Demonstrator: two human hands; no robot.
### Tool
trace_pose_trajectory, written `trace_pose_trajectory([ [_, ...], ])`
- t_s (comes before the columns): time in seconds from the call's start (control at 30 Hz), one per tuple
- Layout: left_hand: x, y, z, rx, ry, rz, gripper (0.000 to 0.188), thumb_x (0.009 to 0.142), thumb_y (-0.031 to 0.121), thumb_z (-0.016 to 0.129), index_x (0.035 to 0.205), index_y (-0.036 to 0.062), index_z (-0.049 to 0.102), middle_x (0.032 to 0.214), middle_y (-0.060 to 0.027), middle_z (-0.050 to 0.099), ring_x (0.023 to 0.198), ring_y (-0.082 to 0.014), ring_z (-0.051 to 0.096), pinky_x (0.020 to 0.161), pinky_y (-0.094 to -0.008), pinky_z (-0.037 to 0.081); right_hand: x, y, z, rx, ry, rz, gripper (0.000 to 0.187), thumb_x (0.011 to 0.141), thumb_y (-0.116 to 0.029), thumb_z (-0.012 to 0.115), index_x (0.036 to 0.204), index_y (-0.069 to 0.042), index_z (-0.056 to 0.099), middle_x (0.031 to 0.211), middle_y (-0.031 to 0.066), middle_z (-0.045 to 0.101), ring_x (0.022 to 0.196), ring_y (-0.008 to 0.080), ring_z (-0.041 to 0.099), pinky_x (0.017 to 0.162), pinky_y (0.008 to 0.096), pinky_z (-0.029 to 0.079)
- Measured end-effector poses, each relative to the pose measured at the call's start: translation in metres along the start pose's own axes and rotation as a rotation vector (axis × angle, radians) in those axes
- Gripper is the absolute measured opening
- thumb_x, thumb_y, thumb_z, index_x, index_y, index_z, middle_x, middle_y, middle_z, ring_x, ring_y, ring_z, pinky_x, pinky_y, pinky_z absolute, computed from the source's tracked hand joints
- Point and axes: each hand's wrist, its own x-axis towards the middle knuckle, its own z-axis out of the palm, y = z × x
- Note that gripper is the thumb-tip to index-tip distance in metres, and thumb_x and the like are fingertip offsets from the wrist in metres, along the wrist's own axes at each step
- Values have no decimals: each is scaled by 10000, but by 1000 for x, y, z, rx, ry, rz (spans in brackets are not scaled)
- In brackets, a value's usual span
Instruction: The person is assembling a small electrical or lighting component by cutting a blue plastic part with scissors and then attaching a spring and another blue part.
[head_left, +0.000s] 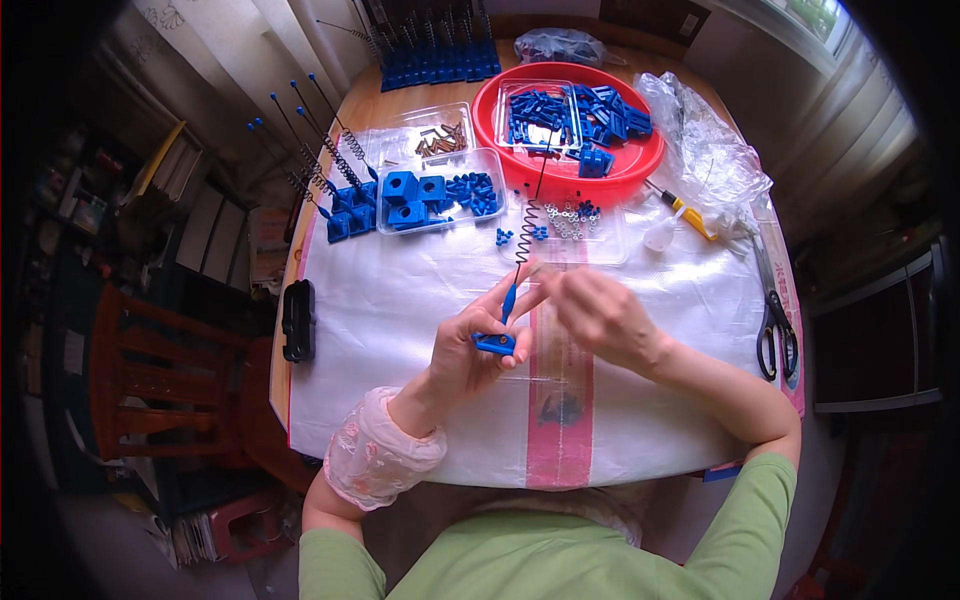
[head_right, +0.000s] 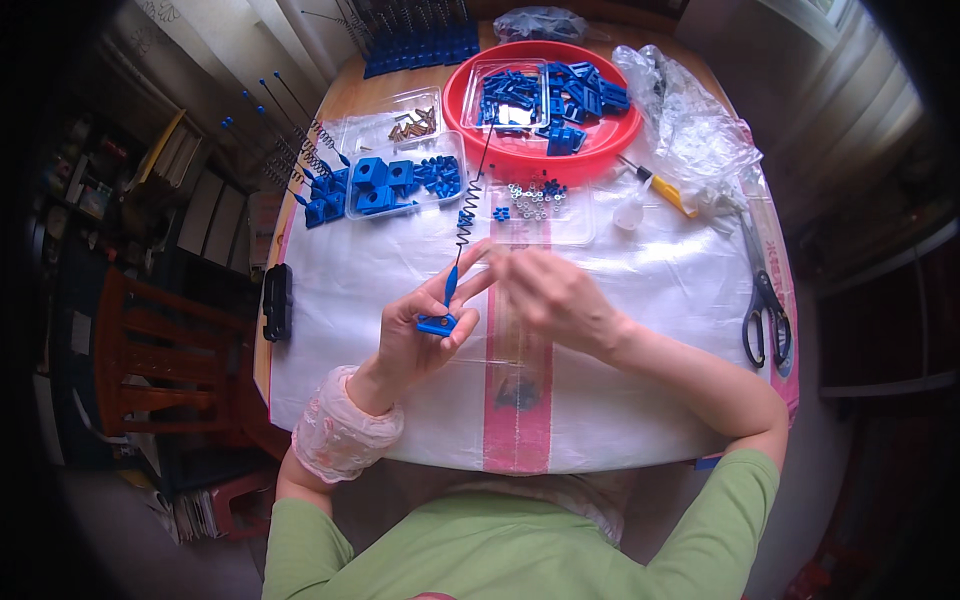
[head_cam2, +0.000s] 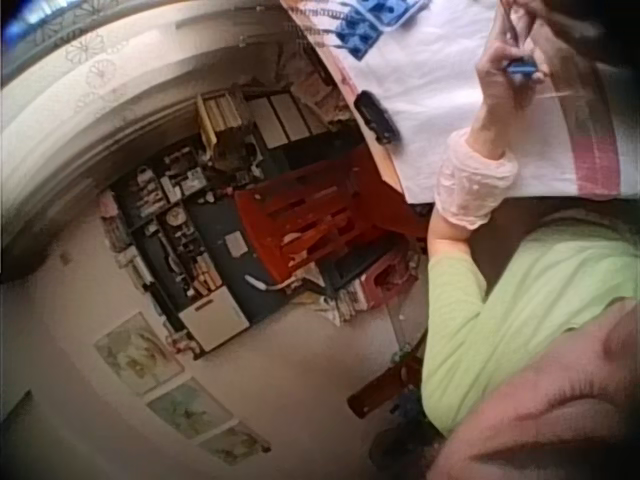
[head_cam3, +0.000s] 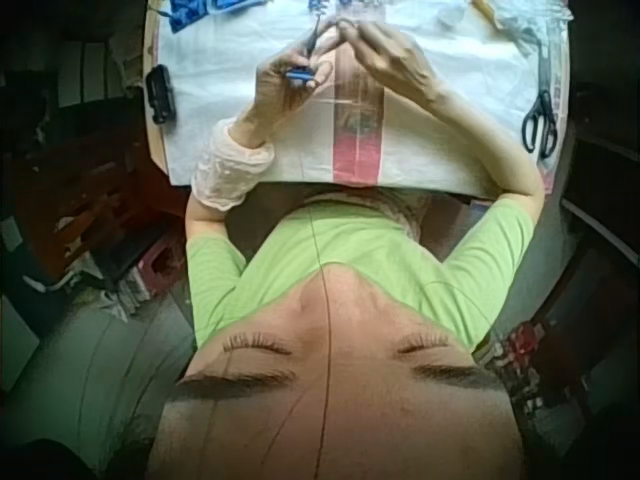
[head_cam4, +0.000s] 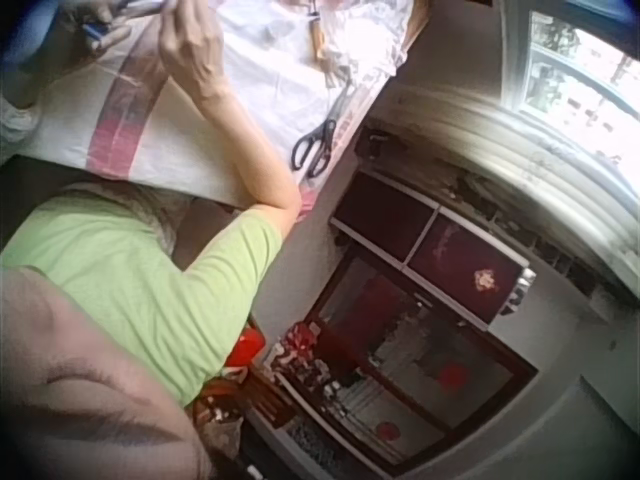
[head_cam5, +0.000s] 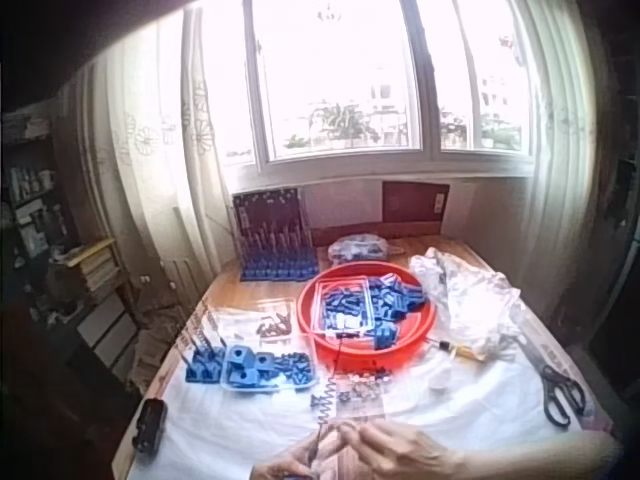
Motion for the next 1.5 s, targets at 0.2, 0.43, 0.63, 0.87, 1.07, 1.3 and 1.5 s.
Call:
trace_pose_trajectory([
  [0.2,-2,2,10,39,11,-45,837,712,98,498,1502,-11,243,1526,-243,297,592,-148,585,543,-194,504,-9,3,-29,34,24,187,422,738,17,635,1149,100,581,855,113,544,788,228,577,673,338,505],
  [0.43,-7,4,10,70,19,-101,847,704,138,509,1489,-56,256,1525,-209,325,579,-120,545,564,-190,488,3,-18,-5,61,35,11,443,759,-14,598,1189,87,567,900,117,542,819,236,575,693,328,506],
  [0.63,-4,5,18,95,-101,-78,811,731,123,516,1483,-57,274,1540,-217,296,690,-152,626,655,-212,526,-21,17,-30,-46,-15,327,375,755,17,609,1127,65,606,820,89,530,761,219,571,652,345,490],
  [0.87,0,1,19,222,-47,-53,679,844,135,474,1473,-48,297,1491,-233,366,985,-214,666,834,-271,549,-43,-3,-41,-156,-140,397,302,707,-10,654,1005,37,643,834,89,539,791,232,553,664,344,467],
  [1.07,1,-2,14,263,-14,-36,475,977,158,440,1409,-35,392,1298,-191,551,1022,-193,648,877,-291,533,-23,-11,-63,-87,-33,413,229,735,-23,676,963,-19,658,852,82,541,807,248,531,687,360,446],
  [1.3,1,-14,-2,681,-64,-19,190,995,188,570,1060,26,643,790,-32,668,743,-66,618,663,-216,490,-13,-33,-44,409,55,435,161,764,-8,682,916,-56,662,749,79,534,725,250,549,629,381,443],
  [1.5,2,-17,0,612,-29,-40,235,944,108,632,1153,29,558,883,-69,685,786,-104,639,697,-268,535,-24,-38,-18,622,157,562,249,804,33,639,1036,-47,683,759,70,585,648,181,559,565,301,436],
])
